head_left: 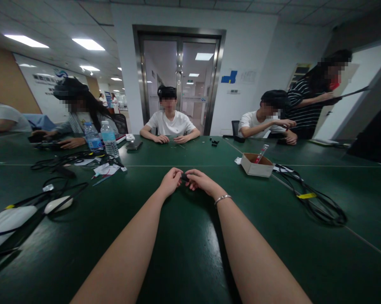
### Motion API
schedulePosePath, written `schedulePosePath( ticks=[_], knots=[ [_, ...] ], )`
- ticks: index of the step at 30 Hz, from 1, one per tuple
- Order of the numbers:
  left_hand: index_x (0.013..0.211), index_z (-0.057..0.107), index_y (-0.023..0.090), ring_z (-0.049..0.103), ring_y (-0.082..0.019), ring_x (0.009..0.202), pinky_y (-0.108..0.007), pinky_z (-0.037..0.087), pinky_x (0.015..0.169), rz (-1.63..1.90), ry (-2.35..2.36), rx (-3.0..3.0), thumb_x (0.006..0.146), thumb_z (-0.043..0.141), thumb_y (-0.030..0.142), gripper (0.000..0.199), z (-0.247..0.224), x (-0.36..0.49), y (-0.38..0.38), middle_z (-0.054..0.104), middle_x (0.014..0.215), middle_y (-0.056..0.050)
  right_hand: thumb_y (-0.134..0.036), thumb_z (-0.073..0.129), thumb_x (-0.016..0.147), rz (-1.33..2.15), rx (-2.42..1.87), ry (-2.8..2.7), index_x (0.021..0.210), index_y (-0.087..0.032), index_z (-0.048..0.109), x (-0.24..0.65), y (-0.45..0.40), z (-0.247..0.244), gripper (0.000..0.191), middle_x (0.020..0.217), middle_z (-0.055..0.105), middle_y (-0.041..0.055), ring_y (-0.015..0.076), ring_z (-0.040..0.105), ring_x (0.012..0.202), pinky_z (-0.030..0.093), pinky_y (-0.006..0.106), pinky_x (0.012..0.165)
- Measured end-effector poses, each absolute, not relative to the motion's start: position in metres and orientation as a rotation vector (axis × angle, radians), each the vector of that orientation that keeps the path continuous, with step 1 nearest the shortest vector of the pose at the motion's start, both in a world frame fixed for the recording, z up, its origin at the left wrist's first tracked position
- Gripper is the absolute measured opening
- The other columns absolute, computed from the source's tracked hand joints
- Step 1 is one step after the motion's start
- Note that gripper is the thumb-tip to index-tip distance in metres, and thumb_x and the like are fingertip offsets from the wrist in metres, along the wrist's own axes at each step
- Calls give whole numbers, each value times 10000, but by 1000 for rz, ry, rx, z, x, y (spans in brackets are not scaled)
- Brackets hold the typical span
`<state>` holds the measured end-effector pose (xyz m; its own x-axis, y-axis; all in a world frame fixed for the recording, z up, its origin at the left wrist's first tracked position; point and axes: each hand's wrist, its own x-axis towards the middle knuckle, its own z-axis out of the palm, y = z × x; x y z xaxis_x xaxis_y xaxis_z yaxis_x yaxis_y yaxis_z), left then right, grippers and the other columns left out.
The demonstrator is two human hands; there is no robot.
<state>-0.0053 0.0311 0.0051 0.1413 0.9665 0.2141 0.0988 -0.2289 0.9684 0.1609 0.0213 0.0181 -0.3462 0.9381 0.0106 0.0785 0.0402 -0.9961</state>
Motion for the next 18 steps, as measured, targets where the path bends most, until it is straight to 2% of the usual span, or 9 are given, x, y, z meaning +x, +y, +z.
schedulePosePath(
  ticks=[3, 7, 9, 12, 14, 18],
  knots=[
    [868, 536, 154, 448, -78, 444, -180, 361, 448, 1212, 1096, 1525, 845, 468, 259, 127, 5, -5, 31, 498, 558, 40, -149, 668, 782, 1415, -999, -1501, 1101, -206, 490, 162, 19, 20, 370, 765, 603, -15, 90, 610, 557, 508, 160, 482],
    [853, 536, 157, 452, -77, 447, -181, 366, 451, 1211, 1093, 1522, 832, 507, 300, 148, 6, -5, 30, 498, 559, 41, -270, 559, 891, 1448, -1057, -1469, 1017, -161, 517, 162, 18, 21, 172, 664, 612, 12, 95, 582, 500, 489, 162, 447],
    [849, 537, 157, 452, -77, 446, -182, 368, 453, 1208, 1093, 1516, 824, 527, 322, 167, 7, -6, 29, 496, 559, 42, -231, 567, 879, 1460, -1027, -1492, 1001, -158, 530, 162, 19, 20, 147, 650, 604, 1, 85, 566, 484, 487, 157, 447],
    [853, 538, 155, 453, -77, 446, -183, 369, 455, 1207, 1096, 1521, 821, 531, 333, 180, 6, -5, 30, 499, 560, 41, -125, 684, 754, 1436, -954, -1490, 1058, -190, 515, 163, 19, 19, 354, 704, 587, -35, 78, 575, 501, 504, 163, 470],
    [854, 536, 155, 456, -80, 449, -187, 371, 457, 1210, 1098, 1530, 824, 519, 318, 166, 5, -5, 31, 504, 563, 38, -139, 709, 739, 1425, -969, -1477, 1092, -195, 499, 163, 20, 18, 415, 723, 592, -31, 84, 585, 513, 506, 166, 471],
    [859, 533, 156, 466, -85, 462, -188, 378, 460, 1205, 1091, 1548, 839, 481, 274, 130, 4, -5, 31, 509, 575, 33, -241, 569, 879, 1435, -1045, -1481, 1029, -148, 524, 161, 19, 19, 182, 660, 600, 8, 88, 568, 478, 478, 159, 432]
  ],
)
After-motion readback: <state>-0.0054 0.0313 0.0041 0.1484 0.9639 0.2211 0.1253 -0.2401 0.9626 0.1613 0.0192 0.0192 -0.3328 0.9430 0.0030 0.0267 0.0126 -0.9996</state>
